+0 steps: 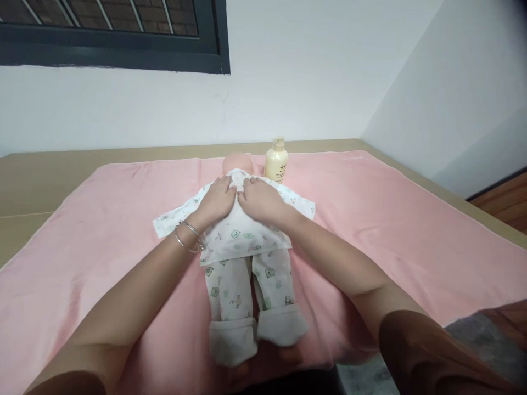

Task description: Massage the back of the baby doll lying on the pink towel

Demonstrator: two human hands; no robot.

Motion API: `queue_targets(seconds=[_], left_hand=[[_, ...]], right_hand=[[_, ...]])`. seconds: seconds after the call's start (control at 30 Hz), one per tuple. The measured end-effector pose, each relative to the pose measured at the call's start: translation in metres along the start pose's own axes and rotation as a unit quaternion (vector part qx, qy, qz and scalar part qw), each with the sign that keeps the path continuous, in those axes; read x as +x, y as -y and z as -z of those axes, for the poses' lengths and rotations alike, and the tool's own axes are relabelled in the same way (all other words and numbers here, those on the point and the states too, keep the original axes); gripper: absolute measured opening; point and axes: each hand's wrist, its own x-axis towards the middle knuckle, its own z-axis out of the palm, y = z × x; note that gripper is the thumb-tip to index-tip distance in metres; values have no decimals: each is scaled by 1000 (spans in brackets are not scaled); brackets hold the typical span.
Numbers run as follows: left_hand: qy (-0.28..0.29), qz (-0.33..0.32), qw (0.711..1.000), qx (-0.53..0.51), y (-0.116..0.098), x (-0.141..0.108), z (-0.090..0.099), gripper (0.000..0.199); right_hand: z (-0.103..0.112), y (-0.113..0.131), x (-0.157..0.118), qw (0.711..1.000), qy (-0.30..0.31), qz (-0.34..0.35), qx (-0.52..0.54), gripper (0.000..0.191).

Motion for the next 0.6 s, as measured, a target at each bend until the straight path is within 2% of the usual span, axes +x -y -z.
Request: queue_targets(seconds=[0.07,0.17,0.27,0.37,0.5,0.6], left_hand=[[1,22,1000,-17,3,3,2,47],[-1,24,999,28,1,1,1,49],[4,-2,996,85,-4,-5,-1,50],[8,2,998,67,-3,-4,0,51],[3,29,999,25,2,2,2,51],[5,16,998,65,-4,-2,2,50]], right_hand=[[-3,8,-3,999,-9,18,-29,46],[-5,0,6,1000,1,3,30,45],[-9,-14,19,996,7,-31,89,55],[-11,-11,18,997,3,-36,72,62],[-9,2,7,999,-5,-14,29,53],[-8,-5,11,999,4,-7,53,48]])
